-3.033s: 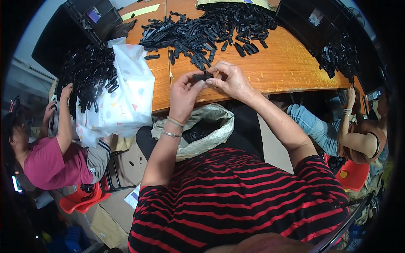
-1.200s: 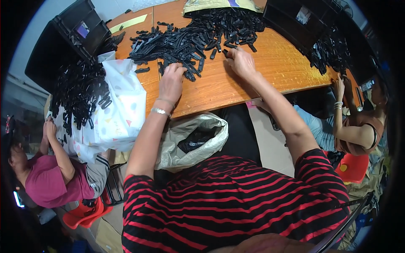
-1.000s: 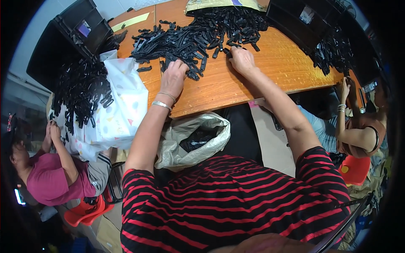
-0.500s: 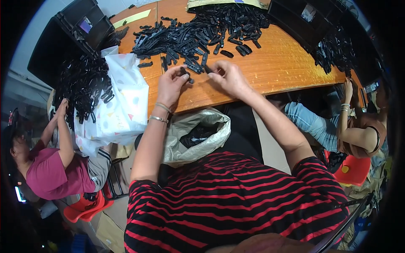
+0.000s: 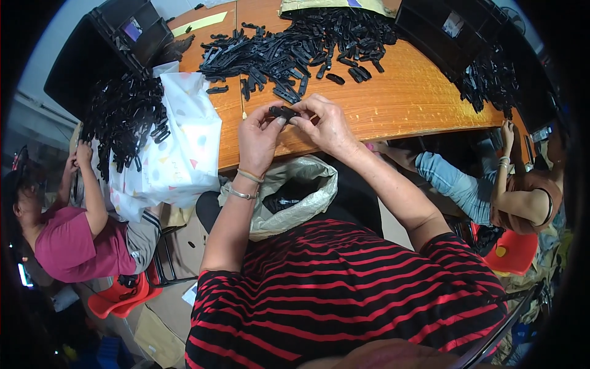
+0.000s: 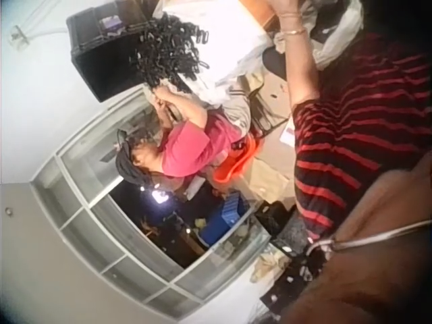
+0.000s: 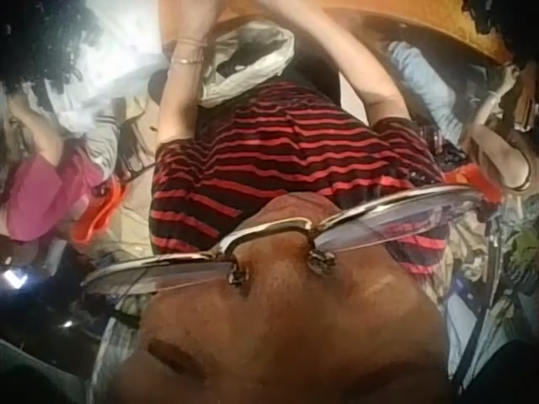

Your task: Sorting and inspecting small black plastic components on a workbench in a production facility.

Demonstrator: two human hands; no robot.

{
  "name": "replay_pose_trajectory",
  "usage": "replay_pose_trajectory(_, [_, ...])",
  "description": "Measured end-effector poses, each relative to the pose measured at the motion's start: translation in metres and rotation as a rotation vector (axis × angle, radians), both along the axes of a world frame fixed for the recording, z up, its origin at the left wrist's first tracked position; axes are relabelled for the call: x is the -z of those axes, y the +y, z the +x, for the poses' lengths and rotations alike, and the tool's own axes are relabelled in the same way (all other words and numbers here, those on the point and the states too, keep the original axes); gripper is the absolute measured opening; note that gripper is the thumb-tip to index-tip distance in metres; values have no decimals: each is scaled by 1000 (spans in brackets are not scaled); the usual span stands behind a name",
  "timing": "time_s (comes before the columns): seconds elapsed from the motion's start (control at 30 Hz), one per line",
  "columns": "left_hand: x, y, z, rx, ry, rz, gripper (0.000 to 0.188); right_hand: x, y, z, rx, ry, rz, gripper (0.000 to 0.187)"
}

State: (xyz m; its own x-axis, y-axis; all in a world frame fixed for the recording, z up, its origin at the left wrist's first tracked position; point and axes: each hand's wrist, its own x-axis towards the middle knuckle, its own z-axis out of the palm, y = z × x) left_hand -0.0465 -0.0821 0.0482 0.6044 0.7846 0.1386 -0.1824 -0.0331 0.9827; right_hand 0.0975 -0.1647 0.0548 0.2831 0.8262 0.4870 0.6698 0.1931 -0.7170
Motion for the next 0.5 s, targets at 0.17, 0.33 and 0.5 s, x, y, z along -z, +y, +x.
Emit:
replay_pose_trajectory(0.17, [-5, -21, 3, -37, -130, 33, 34, 0, -3, -5, -9, 9, 13, 19])
replay_pose_trajectory(0.33, [-9, -30, 2, -241, 10, 348, 30, -4, -2, -9, -26, 65, 13, 24])
replay_pose_trajectory(0.5, [-12, -29, -3, -231, 66, 562, 23, 6, -3, -6, -218, 493, -73, 27])
